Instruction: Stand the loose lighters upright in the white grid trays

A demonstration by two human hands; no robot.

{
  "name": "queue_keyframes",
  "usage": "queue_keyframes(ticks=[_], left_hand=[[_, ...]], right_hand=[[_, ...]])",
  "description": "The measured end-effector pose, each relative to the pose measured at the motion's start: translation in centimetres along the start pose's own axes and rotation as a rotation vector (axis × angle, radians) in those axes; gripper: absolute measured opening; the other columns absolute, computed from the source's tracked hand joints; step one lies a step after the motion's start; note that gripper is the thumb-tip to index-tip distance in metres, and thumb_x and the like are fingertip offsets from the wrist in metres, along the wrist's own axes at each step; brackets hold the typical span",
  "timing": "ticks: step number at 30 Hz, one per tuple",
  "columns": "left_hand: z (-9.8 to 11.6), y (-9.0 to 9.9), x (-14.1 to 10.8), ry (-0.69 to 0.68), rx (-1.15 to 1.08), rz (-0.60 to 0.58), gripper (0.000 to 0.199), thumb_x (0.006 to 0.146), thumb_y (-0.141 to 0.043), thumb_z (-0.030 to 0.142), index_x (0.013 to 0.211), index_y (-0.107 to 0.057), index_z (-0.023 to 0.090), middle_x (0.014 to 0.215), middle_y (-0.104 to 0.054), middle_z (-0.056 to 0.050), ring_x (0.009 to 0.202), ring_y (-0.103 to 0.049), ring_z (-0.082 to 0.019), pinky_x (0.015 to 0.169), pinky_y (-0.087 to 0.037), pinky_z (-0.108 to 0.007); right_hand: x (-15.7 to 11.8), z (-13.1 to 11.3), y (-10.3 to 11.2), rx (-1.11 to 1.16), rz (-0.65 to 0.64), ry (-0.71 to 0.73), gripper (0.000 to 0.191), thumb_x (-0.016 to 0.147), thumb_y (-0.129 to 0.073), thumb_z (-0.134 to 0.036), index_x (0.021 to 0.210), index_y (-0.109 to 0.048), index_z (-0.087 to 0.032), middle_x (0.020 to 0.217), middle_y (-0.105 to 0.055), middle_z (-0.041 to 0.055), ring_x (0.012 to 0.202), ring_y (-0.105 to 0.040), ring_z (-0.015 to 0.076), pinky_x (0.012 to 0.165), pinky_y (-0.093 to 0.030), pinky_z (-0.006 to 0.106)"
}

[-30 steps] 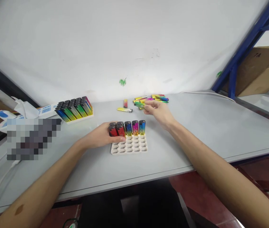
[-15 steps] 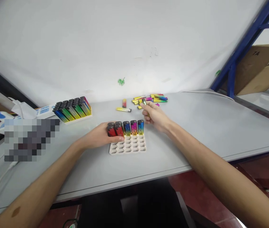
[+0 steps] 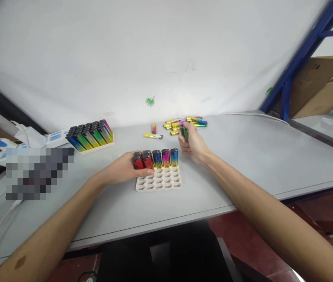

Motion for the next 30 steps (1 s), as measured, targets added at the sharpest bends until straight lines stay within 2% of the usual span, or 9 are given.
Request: queue_keyframes(ticks=[5, 12, 19, 24, 27, 30], left_hand=[[0.0, 0.0, 0.0, 0.002, 0.007, 0.006, 0.041, 0.072, -0.077, 0.054, 0.088, -0.059, 0.021, 0.08, -0.06, 0.002, 0.071, -0.053, -0.015, 0.061, -0.042, -0.026], [-0.2, 0.1, 0.0, 0.002, 0.018, 0.008, 0.041, 0.073, -0.076, 0.054, 0.087, -0.058, 0.021, 0.078, -0.059, 0.002, 0.07, -0.052, -0.015, 0.059, -0.04, -0.026], [-0.1, 0.0, 0.0, -0.007, -0.009, 0.001, 0.039, 0.074, -0.076, 0.052, 0.088, -0.058, 0.02, 0.078, -0.059, 0.003, 0.07, -0.052, -0.015, 0.061, -0.042, -0.026], [0.1, 0.0, -0.1, -0.003, -0.02, -0.002, 0.04, 0.071, -0.079, 0.05, 0.087, -0.057, 0.02, 0.077, -0.058, 0.004, 0.069, -0.05, -0.014, 0.061, -0.041, -0.026], [0.2, 0.1, -0.1, -0.009, -0.02, -0.001, 0.041, 0.07, -0.079, 0.051, 0.086, -0.057, 0.02, 0.075, -0.057, 0.004, 0.068, -0.048, -0.013, 0.059, -0.04, -0.026], [0.2, 0.1, -0.1, -0.016, -0.013, 0.004, 0.04, 0.07, -0.079, 0.05, 0.086, -0.057, 0.02, 0.076, -0.057, 0.004, 0.068, -0.049, -0.014, 0.06, -0.04, -0.026]], right_hand=[[-0.5, -0.3, -0.1, 0.07, 0.034, -0.019, 0.047, 0.098, -0.029, -0.045, 0.056, -0.027, -0.023, 0.047, -0.017, -0.0065, 0.042, -0.008, 0.0087, 0.04, -0.008, 0.024], [-0.4, -0.4, -0.1, 0.078, 0.001, -0.016, 0.054, 0.098, -0.035, -0.057, 0.057, -0.03, -0.022, 0.048, -0.016, -0.0078, 0.043, -0.008, 0.0078, 0.04, -0.007, 0.023], [-0.6, -0.5, 0.0, 0.091, 0.036, -0.004, 0.047, 0.099, -0.028, -0.044, 0.057, -0.029, -0.023, 0.047, -0.017, -0.0069, 0.042, -0.008, 0.0086, 0.041, -0.008, 0.025], [-0.5, -0.6, 0.1, 0.043, 0.038, 0.007, 0.052, 0.1, -0.03, -0.051, 0.057, -0.034, -0.022, 0.049, -0.019, -0.0069, 0.042, -0.01, 0.0083, 0.042, -0.009, 0.025], [-0.1, -0.7, 0.4, 0.002, 0.028, 0.07, 0.056, 0.098, -0.033, -0.062, 0.063, -0.046, -0.021, 0.053, -0.028, -0.0054, 0.043, -0.021, 0.0092, 0.041, -0.017, 0.024], [0.1, -1.1, 0.9, -0.027, 0.03, 0.185, 0.05, 0.095, -0.044, -0.066, 0.078, -0.059, -0.021, 0.064, -0.045, -0.002, 0.053, -0.041, 0.0114, 0.049, -0.036, 0.025]])
Point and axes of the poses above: each hand's wrist, its own x-axis towards the middle knuckle, its own y-axis out of the back of the hand, z = x × y, the point moved 6 cm from there along x, towards the middle knuckle
